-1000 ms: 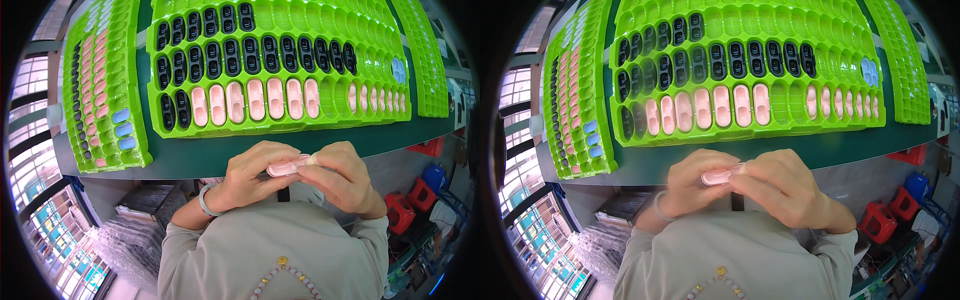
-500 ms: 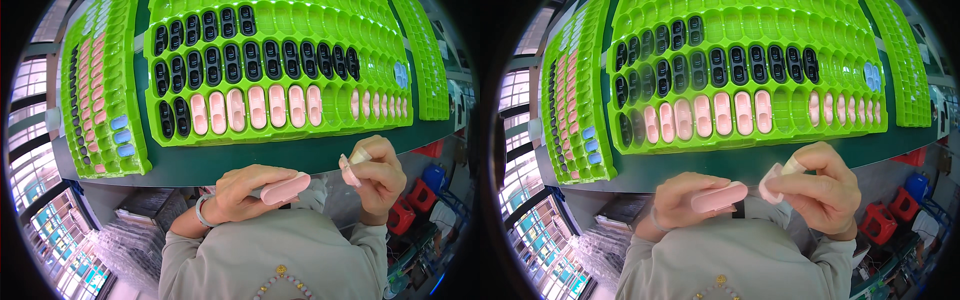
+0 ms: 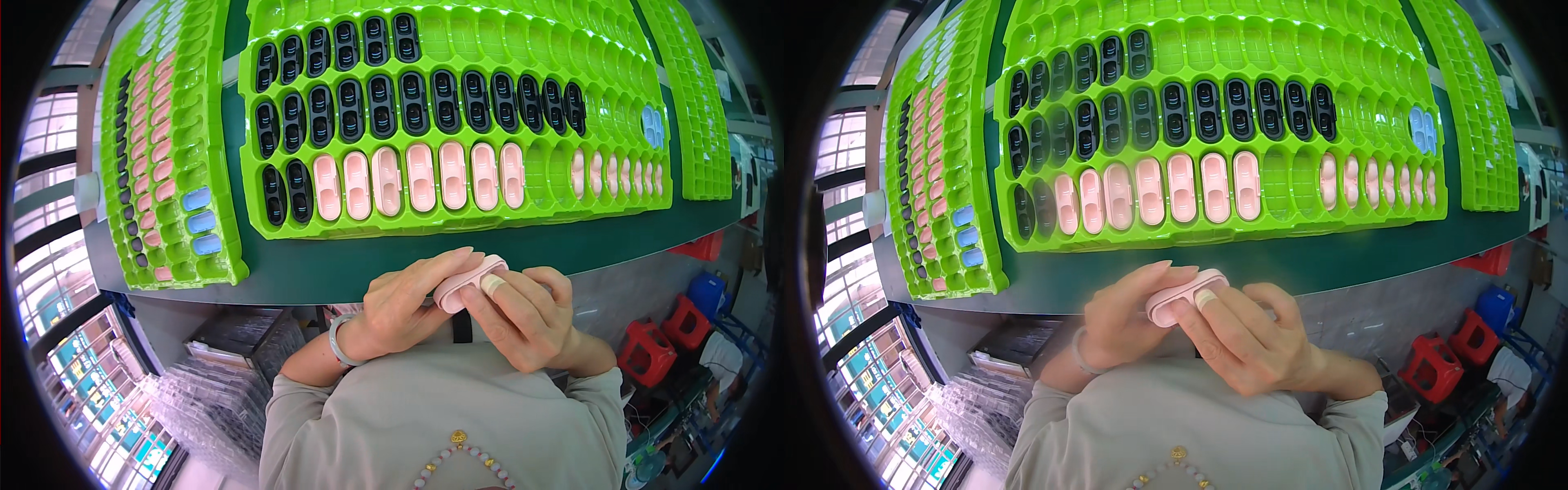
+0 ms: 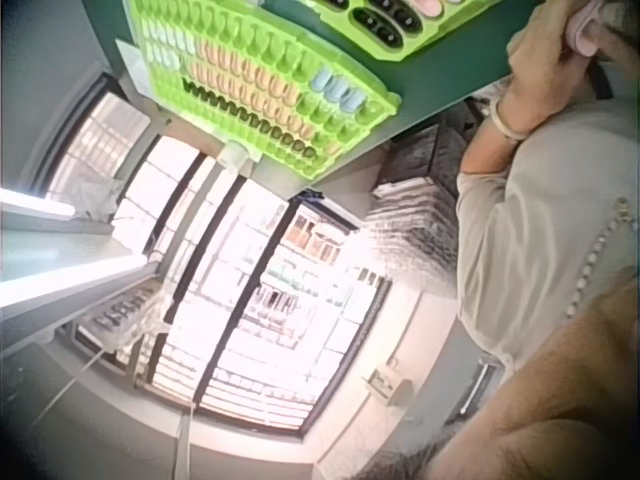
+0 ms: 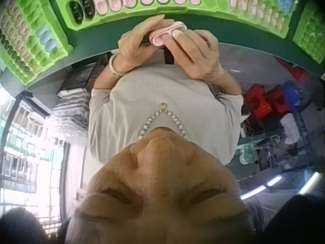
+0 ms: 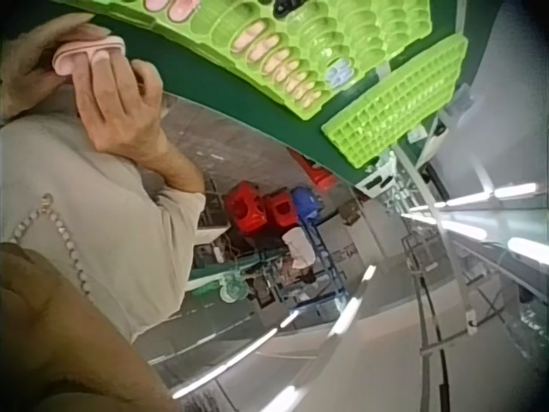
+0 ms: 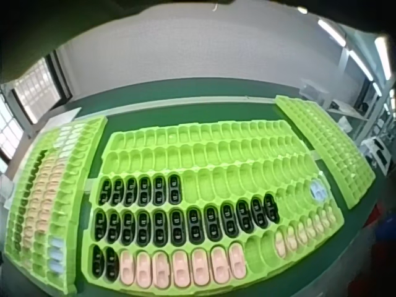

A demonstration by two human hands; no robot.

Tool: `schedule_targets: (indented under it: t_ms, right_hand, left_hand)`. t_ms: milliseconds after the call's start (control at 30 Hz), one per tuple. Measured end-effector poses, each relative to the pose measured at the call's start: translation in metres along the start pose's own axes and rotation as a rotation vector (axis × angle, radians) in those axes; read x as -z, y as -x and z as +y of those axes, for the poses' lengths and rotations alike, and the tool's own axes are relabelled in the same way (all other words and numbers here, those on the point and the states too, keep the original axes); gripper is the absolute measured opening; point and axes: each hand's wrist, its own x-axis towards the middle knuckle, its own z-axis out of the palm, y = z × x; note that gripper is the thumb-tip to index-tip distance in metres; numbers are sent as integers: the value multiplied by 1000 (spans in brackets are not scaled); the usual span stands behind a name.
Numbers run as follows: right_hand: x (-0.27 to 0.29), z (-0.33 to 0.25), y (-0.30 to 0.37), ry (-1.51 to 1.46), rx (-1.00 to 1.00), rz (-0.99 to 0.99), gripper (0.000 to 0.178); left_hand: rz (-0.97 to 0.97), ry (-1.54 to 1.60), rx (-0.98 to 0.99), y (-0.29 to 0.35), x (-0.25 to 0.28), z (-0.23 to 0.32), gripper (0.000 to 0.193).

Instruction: The person repeatedly picks up pink plastic components from a green tray, snaps them together to form a single unit, and places the assembled unit back into the tray. The process is repetitive, involving picking, snapping, and placing actions throughout the clip.

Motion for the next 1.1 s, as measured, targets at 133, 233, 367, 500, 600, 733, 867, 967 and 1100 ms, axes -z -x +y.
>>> schedule_targets:
  t_ms: [133,233,367,500,600,733,867,967,1100]
  right_hand:
    - [-3,-2,3,50,23,46,29]
    - [0,0,3,-22,10,44,29]
    - [8,9,1,-55,-6,45,29]
    - [8,6,4,141,88,103,27]
    - [2,5,9,193,117,133,25]
    - [-3,4,9,210,117,106,26]
    - [-11,1,7,157,47,49,27]
    - [-15,2,7,125,29,20,28]
    - [-13,6,6,131,52,0,29]
  left_hand:
    - [-11,37,26,0,-2,1,43]
    - [-112,-4,9,-7,1,2,35]
    - [-148,-32,71,-8,5,3,27]
    - [-113,-74,55,-3,3,2,41]
    - [-113,-115,49,-4,4,5,41]
    - [-177,-124,27,-6,6,6,38]
    - [-97,-82,79,-4,2,0,36]
    - [-87,-13,160,-11,3,4,36]
    - [-230,413,542,-13,13,11,47]
